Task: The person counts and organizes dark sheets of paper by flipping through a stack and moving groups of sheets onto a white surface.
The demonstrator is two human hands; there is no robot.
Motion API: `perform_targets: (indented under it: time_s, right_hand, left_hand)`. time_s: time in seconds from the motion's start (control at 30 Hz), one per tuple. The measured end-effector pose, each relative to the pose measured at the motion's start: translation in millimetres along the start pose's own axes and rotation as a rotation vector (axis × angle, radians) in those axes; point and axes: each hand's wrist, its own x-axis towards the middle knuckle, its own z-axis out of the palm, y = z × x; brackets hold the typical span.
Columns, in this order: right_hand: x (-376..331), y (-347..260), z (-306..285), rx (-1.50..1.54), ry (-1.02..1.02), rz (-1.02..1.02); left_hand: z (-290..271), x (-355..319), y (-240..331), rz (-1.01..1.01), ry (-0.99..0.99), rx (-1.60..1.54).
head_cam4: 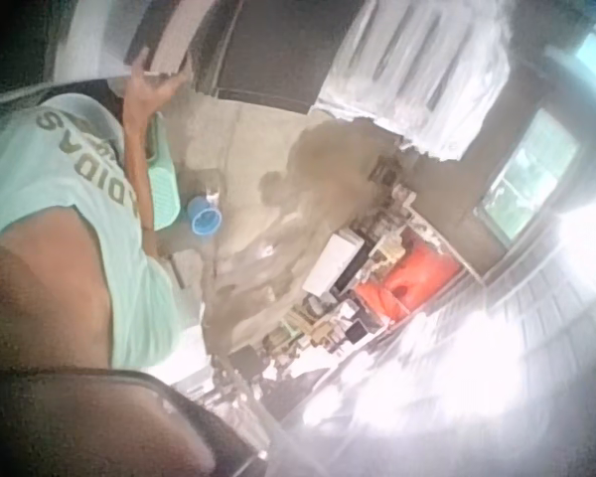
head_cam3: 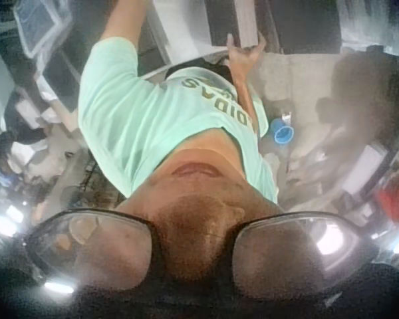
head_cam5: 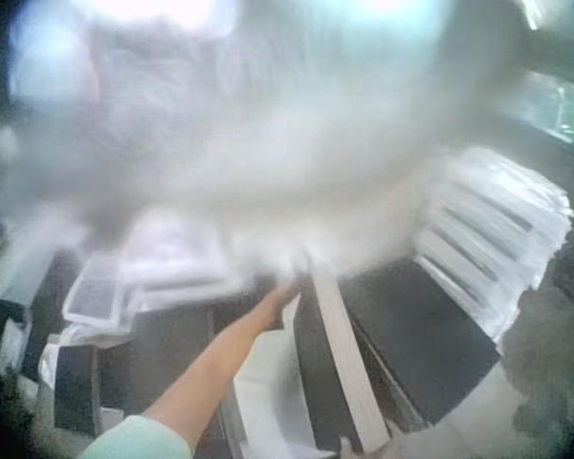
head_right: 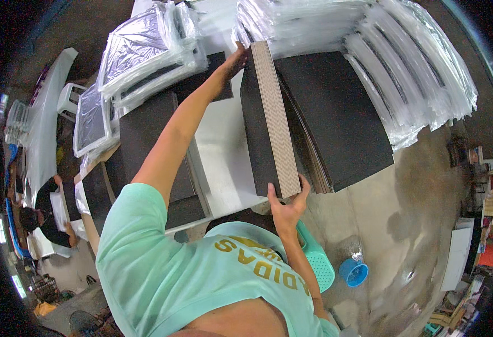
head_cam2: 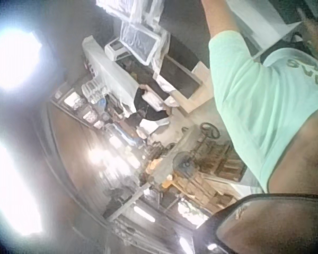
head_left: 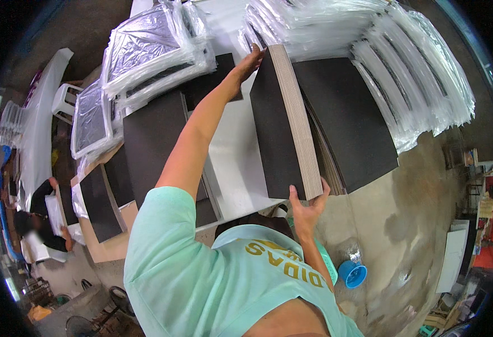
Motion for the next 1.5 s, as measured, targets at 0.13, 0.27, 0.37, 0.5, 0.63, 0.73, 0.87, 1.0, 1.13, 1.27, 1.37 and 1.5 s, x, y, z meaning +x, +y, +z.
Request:
perform_targets:
  time_s: [0.13, 0.27, 0.37, 0.5, 0.63, 0.73, 0.87, 1.0, 1.13, 1.27, 1.37, 1.5]
  right_hand:
    - [-0.3, 3.1, 2.9, -0.059, -0.062, -0.084]
    - [-1.3, -0.5, 8.5, -0.152, -0.063, -0.162]
    - [-7.9, 13.0, 19.7, -0.228, -0.287, -0.008]
    - [-17.1, 29.5, 26.7, -0.264, -0.317, -0.004]
    - [-22.8, -9.7, 22.6, -0.19, -0.336, -0.003]
    - [-39.1, -47.0, 11.2, -0.142, -0.27, 0.088]
    - [-43.2, -103.1, -20.3, -0.082, -0.344, 0.111]
    - [-50.5, -131.3, -20.1, 0.3, -0.204, 0.362]
    - [-56.5, -89.8, 12.4, 0.681, -0.233, 0.788]
    - [-96.0, -82.3, 71.0, 0.64, -0.479, 1.007]
    - [-126.5, -70.6, 112.5, 0.897, -0.755, 1.144]
    - [-168.1, -52.3, 151.5, 1.123, -0.823, 1.506]
  left_hand:
    - [-8.7, 20.8, -17.5, 0.046, -0.106, -0.059]
    - [0.1, 3.2, -3.6, 0.114, -0.267, -0.085]
    - [-21.3, 2.0, -15.2, 0.081, -0.226, -0.164]
    - [-13.3, 3.2, -14.5, 0.105, -0.163, -0.212]
    - [-27.5, -0.1, -15.0, -0.005, -0.133, -0.287]
    - [2.6, -17.5, 3.4, -0.026, -0.216, -0.217]
    - [-18.4, -113.9, 52.8, -0.123, 0.108, 0.032]
    - [-77.2, -178.2, 40.0, -0.153, 0.239, 0.182]
    - [-110.0, -227.6, 18.4, -0.21, 0.301, 0.338]
    - [-154.0, -265.3, 15.1, -0.238, 0.375, 0.533]
    - [-166.2, -254.9, -3.3, -0.254, 0.32, 0.66]
    - [-202.3, -254.2, -23.2, -0.272, 0.304, 0.853]
